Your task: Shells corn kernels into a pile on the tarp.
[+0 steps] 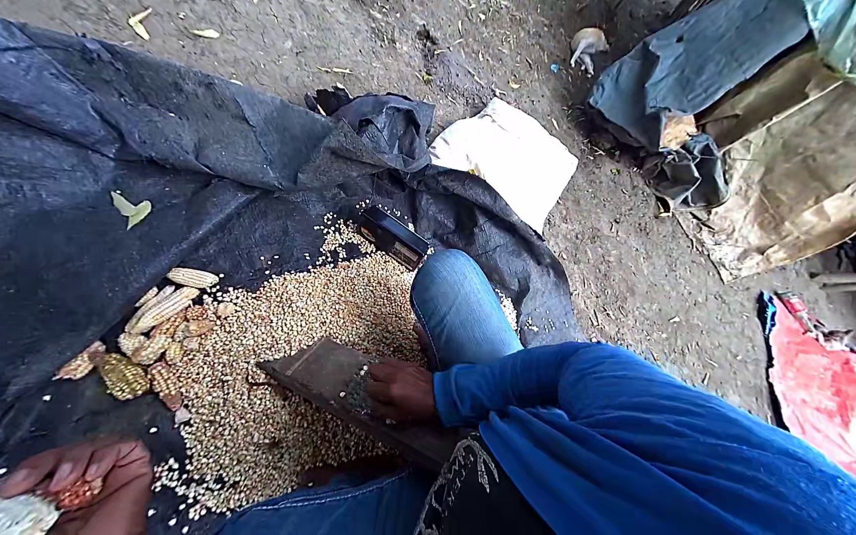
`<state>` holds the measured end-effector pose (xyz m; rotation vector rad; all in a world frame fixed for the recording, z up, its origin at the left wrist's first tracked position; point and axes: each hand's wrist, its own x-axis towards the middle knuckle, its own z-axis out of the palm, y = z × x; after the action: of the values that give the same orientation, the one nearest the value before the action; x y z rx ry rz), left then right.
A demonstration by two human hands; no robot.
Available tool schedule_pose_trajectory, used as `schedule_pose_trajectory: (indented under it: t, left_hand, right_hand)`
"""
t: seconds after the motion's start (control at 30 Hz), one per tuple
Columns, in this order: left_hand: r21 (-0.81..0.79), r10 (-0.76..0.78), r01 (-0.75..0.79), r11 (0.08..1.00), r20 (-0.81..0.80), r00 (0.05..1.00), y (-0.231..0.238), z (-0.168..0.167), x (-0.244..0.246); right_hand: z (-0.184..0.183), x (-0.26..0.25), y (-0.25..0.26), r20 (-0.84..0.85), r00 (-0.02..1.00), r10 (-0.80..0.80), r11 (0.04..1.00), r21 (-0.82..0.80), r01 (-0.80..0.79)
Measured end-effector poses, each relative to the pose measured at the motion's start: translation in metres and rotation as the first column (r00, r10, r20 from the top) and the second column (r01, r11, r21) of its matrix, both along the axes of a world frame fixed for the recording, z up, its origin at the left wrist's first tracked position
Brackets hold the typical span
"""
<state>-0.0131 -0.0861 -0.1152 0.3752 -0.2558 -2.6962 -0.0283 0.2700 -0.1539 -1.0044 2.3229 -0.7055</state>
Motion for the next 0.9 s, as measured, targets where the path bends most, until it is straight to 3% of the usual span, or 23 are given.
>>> schedule_pose_trajectory:
  t: [0.13,0.27,0.37,0.5,0.57,0.6,0.63,0.67,0.73,0.77,0.83,0.9]
  left_hand:
    - [0.002,-0.023,0.023,1.000,0.025,0.999,0.005,-0.001,-0.012]
    - [-0.083,0.047,-0.027,0.996,0.251,0.967,0.047,0.041,-0.026]
    - [-0.163,0.114,-0.057,0.985,0.364,0.925,0.059,0.043,-0.021]
    - [-0.269,0.084,0.003,0.963,0.310,0.947,0.047,0.039,-0.004]
    - [-0.340,0.053,0.070,0.938,0.338,0.940,0.052,0.045,-0.001]
    - [-0.348,0.036,0.097,0.932,0.356,0.934,0.057,0.048,-0.004]
    - [-0.347,-0.003,0.140,0.927,0.367,0.930,0.062,0.048,-0.006]
    - [-0.338,-0.048,0.188,0.922,0.382,0.923,0.068,0.049,-0.009]
    - [-0.288,-0.095,0.247,0.925,0.455,0.886,0.081,0.048,-0.024]
    - [-0.291,-0.123,0.298,0.909,0.496,0.859,0.087,0.046,-0.029]
    - [-0.387,-0.179,0.464,0.797,0.582,0.793,0.103,0.041,-0.029]
    - [-0.521,-0.218,0.603,0.604,0.620,0.753,0.121,0.036,-0.023]
  right_hand:
    - [-0.020,-0.029,-0.025,0.001,0.995,-0.098,0.983,0.155,0.097]
    - [-0.047,-0.077,-0.063,0.060,0.976,-0.211,0.934,0.307,0.183]
    - [-0.051,-0.063,-0.056,0.050,0.989,-0.142,0.960,0.251,0.125]
    - [-0.022,-0.023,-0.013,-0.013,0.999,-0.045,0.996,0.075,0.046]
    - [-0.014,-0.012,0.007,0.104,0.986,-0.128,0.988,-0.069,0.135]
    - [-0.012,-0.013,0.012,0.269,0.932,-0.242,0.952,-0.119,0.281]
    - [-0.012,-0.018,0.013,0.470,0.801,-0.372,0.867,-0.133,0.480]
    - [-0.014,-0.026,0.012,0.653,0.599,-0.463,0.731,-0.101,0.675]
    - [-0.013,-0.047,0.011,0.882,0.234,-0.409,0.530,0.022,0.847]
    - [-0.011,-0.057,0.009,0.928,0.140,-0.346,0.491,0.052,0.870]
    - [-0.004,-0.069,0.005,0.963,0.090,-0.253,0.513,0.055,0.856]
    - [0.007,-0.078,0.000,0.970,0.118,-0.211,0.573,0.025,0.819]
